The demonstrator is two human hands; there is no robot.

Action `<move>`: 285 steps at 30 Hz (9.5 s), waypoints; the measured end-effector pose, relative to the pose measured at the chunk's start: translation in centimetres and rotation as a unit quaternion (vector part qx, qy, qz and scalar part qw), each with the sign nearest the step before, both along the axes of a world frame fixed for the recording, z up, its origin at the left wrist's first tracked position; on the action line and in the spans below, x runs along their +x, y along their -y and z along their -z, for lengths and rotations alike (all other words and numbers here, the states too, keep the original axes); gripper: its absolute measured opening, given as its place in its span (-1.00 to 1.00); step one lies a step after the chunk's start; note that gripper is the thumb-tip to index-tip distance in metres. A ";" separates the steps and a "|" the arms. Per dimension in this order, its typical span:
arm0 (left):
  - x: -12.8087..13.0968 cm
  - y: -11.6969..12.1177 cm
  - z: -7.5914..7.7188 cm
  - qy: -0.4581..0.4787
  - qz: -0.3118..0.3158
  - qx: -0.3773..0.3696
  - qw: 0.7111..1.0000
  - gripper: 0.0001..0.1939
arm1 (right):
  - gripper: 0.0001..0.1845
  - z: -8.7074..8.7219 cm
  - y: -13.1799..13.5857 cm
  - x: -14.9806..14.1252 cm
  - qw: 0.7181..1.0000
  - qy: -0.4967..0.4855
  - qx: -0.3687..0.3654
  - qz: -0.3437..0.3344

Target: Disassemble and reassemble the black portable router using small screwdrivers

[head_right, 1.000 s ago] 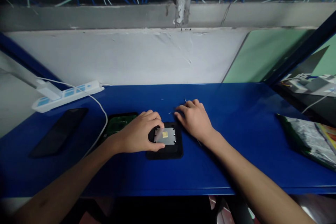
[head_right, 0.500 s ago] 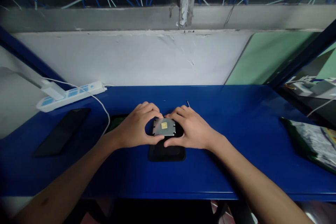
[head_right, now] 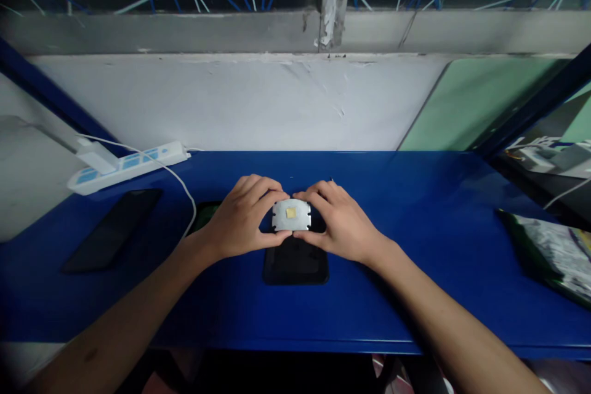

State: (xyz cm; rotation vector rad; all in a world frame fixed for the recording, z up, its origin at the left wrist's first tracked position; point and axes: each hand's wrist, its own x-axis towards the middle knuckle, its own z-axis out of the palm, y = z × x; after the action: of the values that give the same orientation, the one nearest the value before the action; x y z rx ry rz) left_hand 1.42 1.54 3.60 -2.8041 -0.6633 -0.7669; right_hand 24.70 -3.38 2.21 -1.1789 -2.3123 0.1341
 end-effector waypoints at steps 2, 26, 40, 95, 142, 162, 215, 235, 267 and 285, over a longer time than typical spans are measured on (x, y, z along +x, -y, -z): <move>0.0 -0.1 0.1 -0.002 -0.006 0.003 1.000 -0.60 | -0.41 0.2 -0.1 0.0 1.000 -0.012 0.011 0.007; -0.5 -1.2 0.7 0.023 -0.026 -0.042 0.999 -0.52 | -0.35 0.4 -0.3 0.2 0.998 -0.045 0.030 0.039; -0.2 -1.0 0.8 0.009 -0.061 -0.032 0.998 -0.49 | -0.38 0.5 -0.4 0.4 0.998 -0.042 0.038 0.040; 1.3 1.5 0.6 0.172 0.071 -0.264 0.946 -0.31 | -0.25 1.1 0.6 -1.2 0.996 -0.092 0.004 -0.017; -0.3 -1.5 1.4 0.044 -0.008 -0.041 0.998 -0.54 | -0.40 0.3 0.0 0.1 0.998 -0.012 0.016 0.061; 0.3 -0.5 1.5 0.014 -0.003 -0.010 1.000 -0.53 | -0.45 0.5 0.6 -0.7 0.995 -0.073 0.072 -0.010; -0.5 -1.3 0.6 0.077 -0.007 -0.064 0.995 -0.48 | -0.41 0.6 -0.5 0.7 0.995 -0.063 0.065 0.046; -0.2 -0.6 0.4 0.042 0.001 -0.139 0.989 -0.50 | -0.43 0.6 -0.3 0.1 0.997 -0.068 0.039 0.022; 0.4 1.1 0.9 -0.088 0.027 -0.273 0.958 -0.54 | -0.69 1.4 -1.3 1.7 0.974 0.166 -0.013 0.153; 0.1 0.9 0.5 -0.096 0.038 -0.274 0.956 -0.56 | -0.68 1.7 -1.5 1.7 0.983 0.120 -0.012 0.138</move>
State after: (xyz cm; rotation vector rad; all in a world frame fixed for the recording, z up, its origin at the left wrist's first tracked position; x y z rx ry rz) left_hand 1.50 0.67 3.06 -3.3602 -0.8432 -0.3425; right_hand 26.41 -1.87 0.48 -1.5889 -2.3234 -0.0863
